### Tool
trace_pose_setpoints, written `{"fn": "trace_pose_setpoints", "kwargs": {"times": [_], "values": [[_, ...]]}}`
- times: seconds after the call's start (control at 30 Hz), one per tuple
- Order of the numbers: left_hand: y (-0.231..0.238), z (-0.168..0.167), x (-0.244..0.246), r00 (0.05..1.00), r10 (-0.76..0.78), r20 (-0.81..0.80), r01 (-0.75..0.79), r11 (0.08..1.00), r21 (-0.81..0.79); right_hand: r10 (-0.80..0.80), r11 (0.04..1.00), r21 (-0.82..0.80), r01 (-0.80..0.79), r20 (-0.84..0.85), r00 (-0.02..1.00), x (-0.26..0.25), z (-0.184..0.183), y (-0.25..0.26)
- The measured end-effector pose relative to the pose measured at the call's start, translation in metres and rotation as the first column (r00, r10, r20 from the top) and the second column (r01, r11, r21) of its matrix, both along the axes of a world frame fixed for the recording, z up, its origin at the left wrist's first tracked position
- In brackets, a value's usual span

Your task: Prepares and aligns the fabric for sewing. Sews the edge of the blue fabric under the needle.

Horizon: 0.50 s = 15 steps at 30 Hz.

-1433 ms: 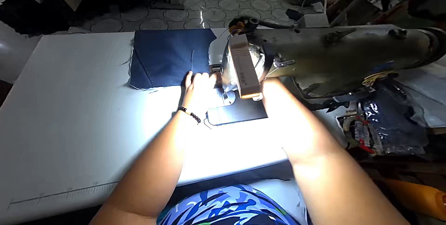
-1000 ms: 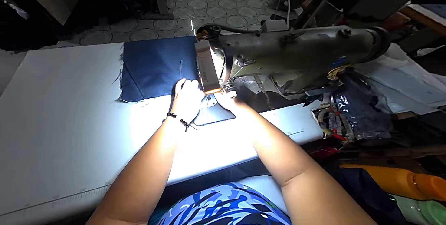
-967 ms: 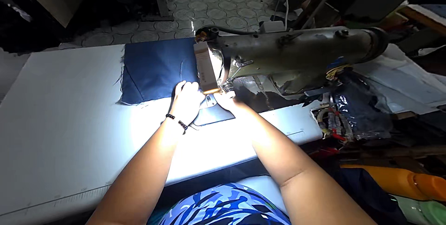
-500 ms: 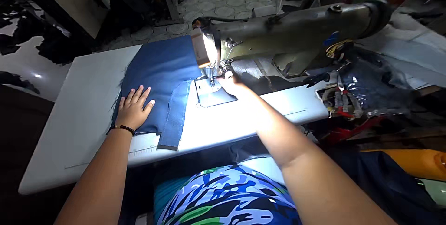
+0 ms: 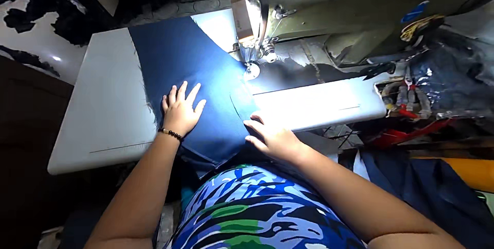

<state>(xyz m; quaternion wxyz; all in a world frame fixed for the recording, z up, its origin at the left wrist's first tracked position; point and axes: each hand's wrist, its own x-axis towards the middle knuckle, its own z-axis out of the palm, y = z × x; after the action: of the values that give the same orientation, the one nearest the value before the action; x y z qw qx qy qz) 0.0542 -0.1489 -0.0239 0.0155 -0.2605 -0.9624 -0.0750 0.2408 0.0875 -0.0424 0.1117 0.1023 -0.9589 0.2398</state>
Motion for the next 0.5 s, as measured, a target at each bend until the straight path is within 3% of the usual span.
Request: {"fn": "trace_pose_setpoints", "kwargs": {"times": [0.27,0.37,0.5], "values": [[0.0,0.013,0.002,0.99,0.031,0.137,-0.025,0.999,-0.046,-0.064,0.994,0.086,0.066,-0.026,0.998,-0.002,-0.003,-0.009],[0.003,0.023,0.003,0.99,-0.117,0.078,0.106,0.986,0.127,-0.056,0.997,0.055,0.056,0.0,0.998,0.0,0.001,-0.008],[0.024,0.022,-0.007,0.924,-0.381,-0.029,0.371,0.876,0.309,-0.031,0.999,0.026,0.031,-0.027,0.999,0.001,0.007,-0.006]]}}
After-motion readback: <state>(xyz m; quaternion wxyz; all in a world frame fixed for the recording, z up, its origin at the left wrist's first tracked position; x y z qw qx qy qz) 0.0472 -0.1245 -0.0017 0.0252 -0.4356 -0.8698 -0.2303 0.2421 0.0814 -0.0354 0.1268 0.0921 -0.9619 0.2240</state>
